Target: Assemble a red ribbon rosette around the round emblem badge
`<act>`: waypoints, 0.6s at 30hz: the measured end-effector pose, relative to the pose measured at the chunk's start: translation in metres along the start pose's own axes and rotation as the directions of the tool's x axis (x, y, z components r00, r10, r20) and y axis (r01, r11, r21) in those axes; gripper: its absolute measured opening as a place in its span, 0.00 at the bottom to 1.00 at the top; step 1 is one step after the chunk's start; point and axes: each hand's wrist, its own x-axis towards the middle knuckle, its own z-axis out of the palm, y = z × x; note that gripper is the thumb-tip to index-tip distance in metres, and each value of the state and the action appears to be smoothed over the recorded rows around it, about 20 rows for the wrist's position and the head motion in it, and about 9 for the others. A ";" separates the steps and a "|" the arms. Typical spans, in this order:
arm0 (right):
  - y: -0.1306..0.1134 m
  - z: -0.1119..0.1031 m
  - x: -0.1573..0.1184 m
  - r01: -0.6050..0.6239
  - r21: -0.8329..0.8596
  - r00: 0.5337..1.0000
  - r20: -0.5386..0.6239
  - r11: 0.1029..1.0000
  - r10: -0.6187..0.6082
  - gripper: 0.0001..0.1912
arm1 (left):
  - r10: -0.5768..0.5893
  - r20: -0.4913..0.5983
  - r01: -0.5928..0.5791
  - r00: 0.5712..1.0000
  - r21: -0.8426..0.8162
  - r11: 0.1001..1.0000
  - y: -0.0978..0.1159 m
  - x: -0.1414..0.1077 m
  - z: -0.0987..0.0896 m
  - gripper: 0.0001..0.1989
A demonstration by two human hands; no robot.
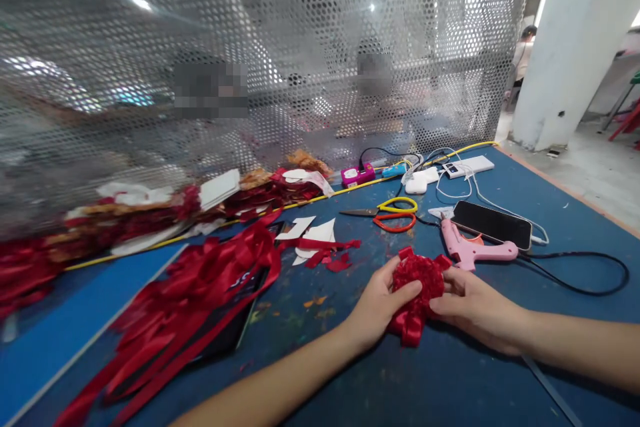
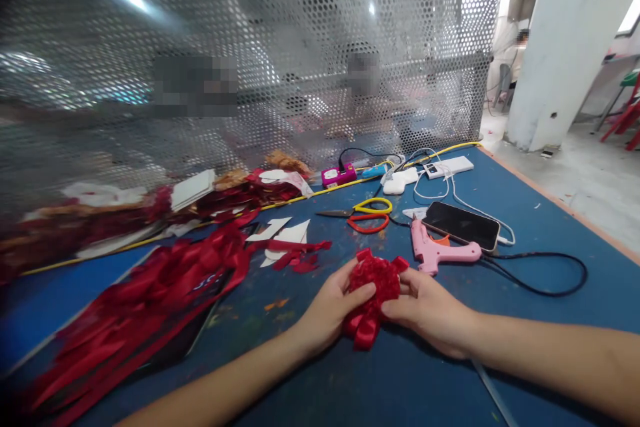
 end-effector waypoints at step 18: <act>-0.001 -0.002 -0.001 -0.136 0.034 0.989 -0.050 0.990 0.138 0.11 | 0.053 -0.168 -0.087 0.984 -0.203 0.975 0.003 0.002 0.002 0.21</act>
